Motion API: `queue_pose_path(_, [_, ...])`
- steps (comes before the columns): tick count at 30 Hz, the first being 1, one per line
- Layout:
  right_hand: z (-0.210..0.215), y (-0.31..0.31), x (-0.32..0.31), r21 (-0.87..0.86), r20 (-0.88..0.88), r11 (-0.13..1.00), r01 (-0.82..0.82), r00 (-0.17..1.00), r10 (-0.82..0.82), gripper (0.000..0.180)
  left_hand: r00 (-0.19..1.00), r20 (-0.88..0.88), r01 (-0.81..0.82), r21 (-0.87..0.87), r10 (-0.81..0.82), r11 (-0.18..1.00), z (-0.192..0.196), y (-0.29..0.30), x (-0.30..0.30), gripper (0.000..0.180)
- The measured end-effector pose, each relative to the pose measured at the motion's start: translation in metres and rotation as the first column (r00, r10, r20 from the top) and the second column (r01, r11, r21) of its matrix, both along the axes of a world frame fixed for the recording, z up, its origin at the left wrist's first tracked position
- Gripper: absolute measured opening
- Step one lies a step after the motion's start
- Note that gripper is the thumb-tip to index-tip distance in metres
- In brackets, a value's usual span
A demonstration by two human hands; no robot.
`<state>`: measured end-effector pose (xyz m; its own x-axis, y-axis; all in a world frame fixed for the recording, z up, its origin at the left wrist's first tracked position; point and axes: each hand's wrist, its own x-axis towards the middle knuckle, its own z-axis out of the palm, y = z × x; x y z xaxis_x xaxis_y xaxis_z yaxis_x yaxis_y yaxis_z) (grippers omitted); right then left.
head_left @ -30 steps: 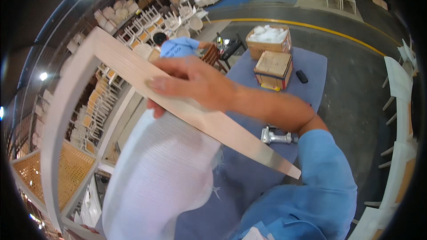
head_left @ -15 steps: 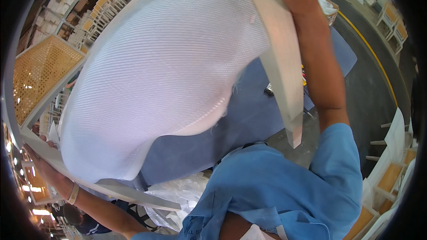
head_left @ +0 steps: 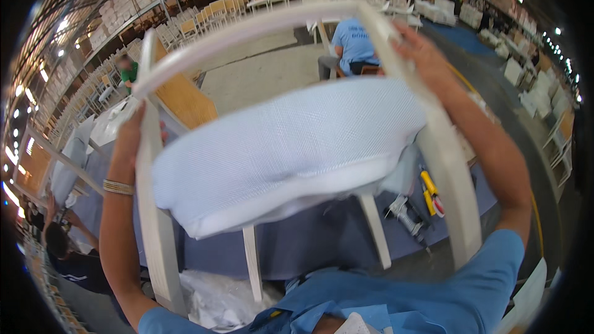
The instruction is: The person staples white fabric onto a chair frame using a staple gun, then trims excess fabric with a utility knife. They repeatedly adjust the fabric and reposition the chair to secure the material around the seat and backrest.
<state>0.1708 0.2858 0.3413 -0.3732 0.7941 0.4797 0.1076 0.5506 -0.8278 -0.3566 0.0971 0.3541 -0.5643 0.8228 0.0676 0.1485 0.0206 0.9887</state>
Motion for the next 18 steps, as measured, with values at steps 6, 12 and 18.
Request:
queue_pose_path(6, [-0.045,0.017,-0.029,-0.365,0.000,0.931,0.023,1.000,-0.025,0.062,0.991,-0.049,0.113,-0.215,-0.126,0.970,-0.090,0.052,-0.016,0.053])
queue_pose_path(12, [-0.002,0.017,-0.025,0.614,0.626,0.787,-0.065,0.647,-0.435,0.056,0.993,-0.107,0.026,-0.231,-0.052,0.973,-0.092,0.059,0.000,0.060])
queue_pose_path(18, [0.058,0.031,-0.103,0.370,0.699,0.788,-0.492,0.706,0.113,0.054,0.972,-0.224,0.026,-0.180,-0.066,0.983,-0.090,0.040,-0.018,0.055])
